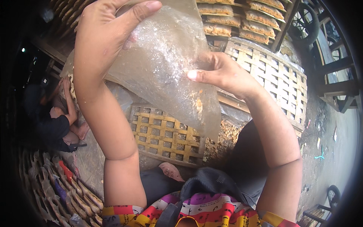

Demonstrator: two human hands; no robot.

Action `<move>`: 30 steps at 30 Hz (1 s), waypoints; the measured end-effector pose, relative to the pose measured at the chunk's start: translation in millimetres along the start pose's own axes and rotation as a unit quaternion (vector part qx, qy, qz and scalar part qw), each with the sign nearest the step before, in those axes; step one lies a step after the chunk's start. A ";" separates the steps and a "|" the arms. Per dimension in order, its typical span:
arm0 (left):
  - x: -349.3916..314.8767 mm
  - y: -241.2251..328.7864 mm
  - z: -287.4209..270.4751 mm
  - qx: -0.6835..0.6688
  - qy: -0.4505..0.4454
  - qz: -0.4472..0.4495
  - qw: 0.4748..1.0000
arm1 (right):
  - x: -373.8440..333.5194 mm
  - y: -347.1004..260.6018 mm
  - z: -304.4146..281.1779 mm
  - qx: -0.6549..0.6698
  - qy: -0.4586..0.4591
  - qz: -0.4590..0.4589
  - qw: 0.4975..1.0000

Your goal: The person places a plastic sheet onto a woven tray, smooths it, and then picks up another tray to inspect and adjust its edges. The person repeats this process with additional trays and plastic sheets.

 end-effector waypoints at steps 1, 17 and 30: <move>-5.0 -1.0 0.4 -0.004 0.020 0.012 1.000 | 1.5 2.1 3.5 -0.027 0.005 0.020 0.999; -34.9 -27.2 -68.6 -0.043 0.177 0.041 0.982 | -12.7 38.0 48.1 -0.379 -0.220 0.145 0.887; -40.8 -25.1 -85.3 -0.112 0.215 0.077 0.967 | 12.4 41.4 54.8 -0.216 -0.021 0.125 0.968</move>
Point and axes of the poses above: each hand's wrist, its own x-axis towards the middle knuckle, its own z-axis out of the palm, y = z × x, the point moved 9 cm from there along x, towards the middle knuckle, and after that the axes turned 7 degrees about -x, right-handed, at the moved point
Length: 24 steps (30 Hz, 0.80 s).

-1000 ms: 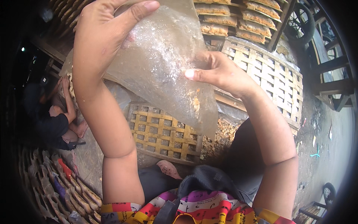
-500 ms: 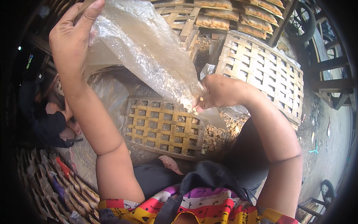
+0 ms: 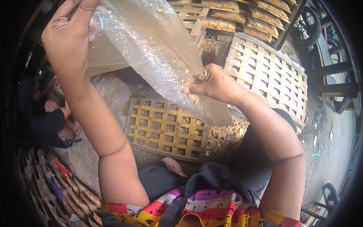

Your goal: The person places a plastic sheet onto a woven tray, smooths it, and then picks up another tray to inspect and adjust its edges. The person repeats this process with additional trays and plastic sheets.

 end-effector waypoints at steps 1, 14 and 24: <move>0.5 -2.0 -7.5 0.007 0.009 0.001 1.000 | -0.5 0.1 4.4 -0.034 -0.017 0.008 0.999; 4.0 21.0 -19.6 -0.009 0.042 0.083 0.996 | -3.8 -28.5 1.2 0.149 0.012 -0.106 0.983; 0.3 3.8 -15.9 -0.028 0.023 0.011 0.999 | -4.0 -1.9 18.2 -0.116 -0.125 -0.143 0.975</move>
Point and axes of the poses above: each hand's wrist, its own x-axis towards the middle knuckle, its own z-axis out of the palm, y = z × x, the point moved 9 cm from there along x, towards the middle knuckle, and after that the axes turned 7 degrees about -x, right-handed, at the moved point
